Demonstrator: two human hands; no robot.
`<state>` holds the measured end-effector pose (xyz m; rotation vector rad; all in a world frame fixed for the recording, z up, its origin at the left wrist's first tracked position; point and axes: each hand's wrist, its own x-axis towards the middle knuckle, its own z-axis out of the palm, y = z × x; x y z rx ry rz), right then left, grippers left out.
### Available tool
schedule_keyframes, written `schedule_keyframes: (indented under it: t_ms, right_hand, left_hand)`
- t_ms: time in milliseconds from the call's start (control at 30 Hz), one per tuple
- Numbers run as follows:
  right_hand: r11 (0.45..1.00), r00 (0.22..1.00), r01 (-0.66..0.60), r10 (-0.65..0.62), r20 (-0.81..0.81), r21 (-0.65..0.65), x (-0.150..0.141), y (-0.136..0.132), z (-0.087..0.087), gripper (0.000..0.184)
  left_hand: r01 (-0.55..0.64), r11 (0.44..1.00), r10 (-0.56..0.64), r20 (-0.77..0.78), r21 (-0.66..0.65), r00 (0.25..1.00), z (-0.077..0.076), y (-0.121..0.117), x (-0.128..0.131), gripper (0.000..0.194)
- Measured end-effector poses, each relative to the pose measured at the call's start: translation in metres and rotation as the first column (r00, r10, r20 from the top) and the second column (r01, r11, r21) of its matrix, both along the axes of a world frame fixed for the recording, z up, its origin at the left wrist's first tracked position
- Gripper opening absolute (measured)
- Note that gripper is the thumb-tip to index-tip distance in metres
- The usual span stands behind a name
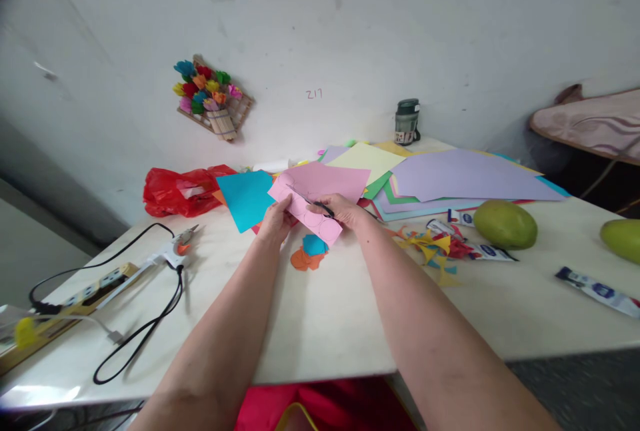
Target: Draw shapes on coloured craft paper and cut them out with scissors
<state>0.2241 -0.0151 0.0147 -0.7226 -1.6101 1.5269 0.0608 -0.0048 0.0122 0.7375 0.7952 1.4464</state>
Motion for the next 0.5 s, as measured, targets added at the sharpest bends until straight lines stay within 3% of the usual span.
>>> schedule_keyframes:
  t_ms: [300, 500]
  right_hand:
    - [0.997, 0.998, 0.056, -0.057, 0.040, 0.044, -0.0005, -0.0036, 0.0064, 0.025]
    - [0.999, 1.000, 0.024, -0.024, 0.015, 0.036, -0.0008, -0.0034, 0.0050, 0.022]
  left_hand:
    - [0.025, 0.999, -0.026, 0.014, 0.019, 1.000, -0.0031, 0.0020, 0.0010, 0.011]
    - [-0.054, 0.998, 0.054, 0.011, 0.015, 0.998, -0.0027, 0.0031, -0.0015, 0.016]
